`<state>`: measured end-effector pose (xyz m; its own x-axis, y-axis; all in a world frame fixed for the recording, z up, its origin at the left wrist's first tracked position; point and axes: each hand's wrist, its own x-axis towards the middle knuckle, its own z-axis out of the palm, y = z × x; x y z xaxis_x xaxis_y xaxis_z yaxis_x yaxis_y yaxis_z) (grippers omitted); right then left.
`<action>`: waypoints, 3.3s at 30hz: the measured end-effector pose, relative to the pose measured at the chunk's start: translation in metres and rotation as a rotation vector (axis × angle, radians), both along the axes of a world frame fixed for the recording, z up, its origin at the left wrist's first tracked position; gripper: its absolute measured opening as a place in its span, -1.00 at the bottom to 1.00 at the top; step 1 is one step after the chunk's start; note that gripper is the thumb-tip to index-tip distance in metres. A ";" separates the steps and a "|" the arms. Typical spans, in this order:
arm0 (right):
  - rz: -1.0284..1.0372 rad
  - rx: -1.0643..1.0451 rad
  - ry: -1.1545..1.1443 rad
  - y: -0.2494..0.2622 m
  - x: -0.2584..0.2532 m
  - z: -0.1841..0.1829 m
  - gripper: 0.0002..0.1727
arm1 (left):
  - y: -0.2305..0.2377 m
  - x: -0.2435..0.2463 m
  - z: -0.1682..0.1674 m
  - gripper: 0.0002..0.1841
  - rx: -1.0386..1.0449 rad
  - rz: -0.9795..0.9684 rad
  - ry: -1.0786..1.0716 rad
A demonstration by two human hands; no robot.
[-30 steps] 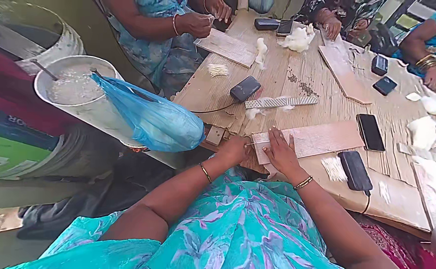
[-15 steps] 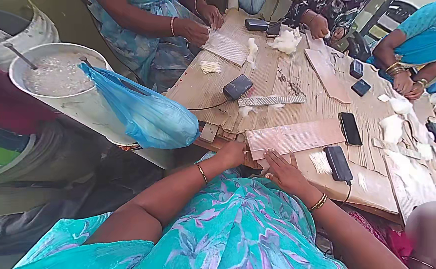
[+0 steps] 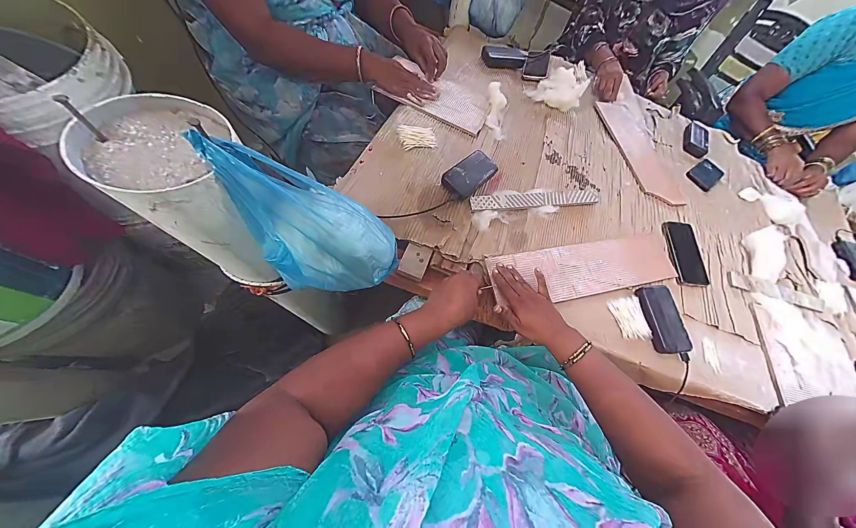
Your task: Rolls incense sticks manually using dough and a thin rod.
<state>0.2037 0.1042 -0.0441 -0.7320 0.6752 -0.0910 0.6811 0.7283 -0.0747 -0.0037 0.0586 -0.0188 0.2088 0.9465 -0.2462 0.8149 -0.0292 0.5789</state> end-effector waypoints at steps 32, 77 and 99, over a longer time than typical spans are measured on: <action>-0.394 0.152 0.548 -0.045 0.049 0.040 -0.72 | -0.040 0.015 0.024 -0.73 0.138 -0.011 -0.220; -0.093 0.491 0.345 -0.017 0.041 0.038 -0.78 | -0.024 0.004 0.021 -0.76 0.063 0.072 -0.316; 0.044 0.318 0.368 0.007 0.034 0.043 -0.88 | -0.018 -0.006 0.024 -0.73 0.103 -0.015 -0.152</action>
